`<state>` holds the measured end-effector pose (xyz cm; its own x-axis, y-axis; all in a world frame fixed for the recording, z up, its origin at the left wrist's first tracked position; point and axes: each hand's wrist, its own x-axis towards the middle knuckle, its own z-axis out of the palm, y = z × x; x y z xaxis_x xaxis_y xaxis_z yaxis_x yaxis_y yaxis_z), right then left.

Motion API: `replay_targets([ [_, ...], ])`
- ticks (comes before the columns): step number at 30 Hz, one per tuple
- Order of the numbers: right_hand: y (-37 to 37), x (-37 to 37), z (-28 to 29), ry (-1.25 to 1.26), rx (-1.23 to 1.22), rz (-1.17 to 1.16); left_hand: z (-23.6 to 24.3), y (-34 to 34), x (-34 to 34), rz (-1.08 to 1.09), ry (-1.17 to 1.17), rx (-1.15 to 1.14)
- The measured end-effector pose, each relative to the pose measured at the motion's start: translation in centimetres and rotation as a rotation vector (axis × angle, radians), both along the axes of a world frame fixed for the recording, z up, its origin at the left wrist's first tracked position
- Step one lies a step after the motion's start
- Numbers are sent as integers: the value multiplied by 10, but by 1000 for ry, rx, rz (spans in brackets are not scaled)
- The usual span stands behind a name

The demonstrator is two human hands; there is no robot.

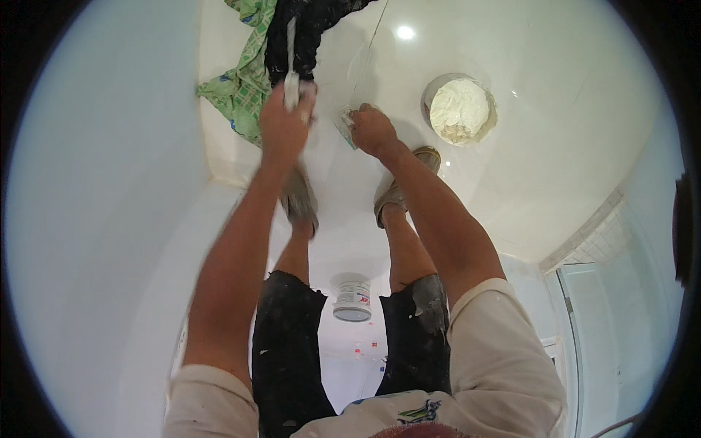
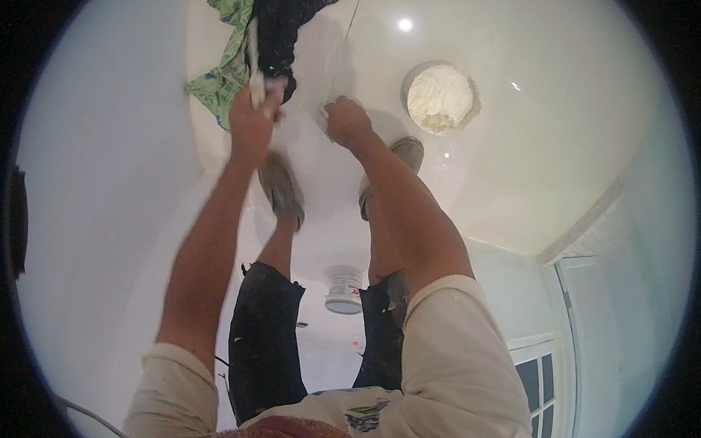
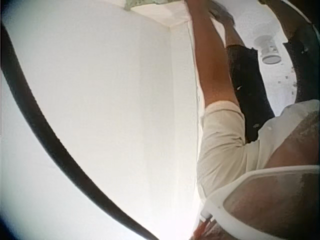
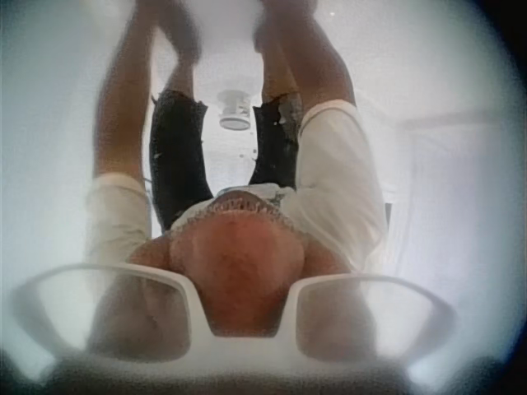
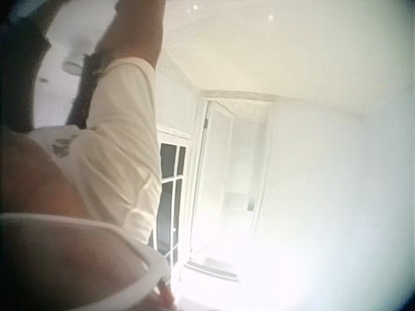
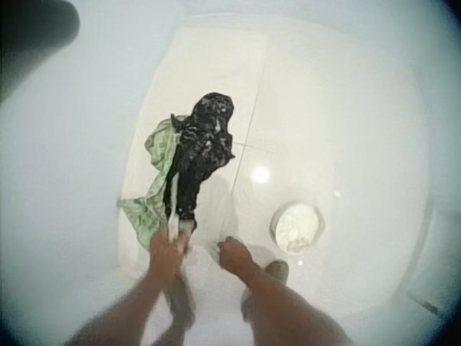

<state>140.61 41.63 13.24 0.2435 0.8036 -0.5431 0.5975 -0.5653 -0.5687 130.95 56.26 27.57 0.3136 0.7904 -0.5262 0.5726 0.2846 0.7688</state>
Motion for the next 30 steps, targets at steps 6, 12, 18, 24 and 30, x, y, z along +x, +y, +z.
replay_targets([
  [6,86,132,-8,-189,268,-186,-112,149,114,-794,-68,406],
  [12,59,49,-35,-10,-35,-25,-156,205,124,-919,320,752],
  [18,-46,-35,-22,268,-95,-28,-134,218,74,-887,615,305],
  [24,52,133,-7,-57,208,-436,-148,222,4,-828,576,648],
  [30,112,159,-29,-230,183,-173,-119,225,-72,-765,676,490],
])
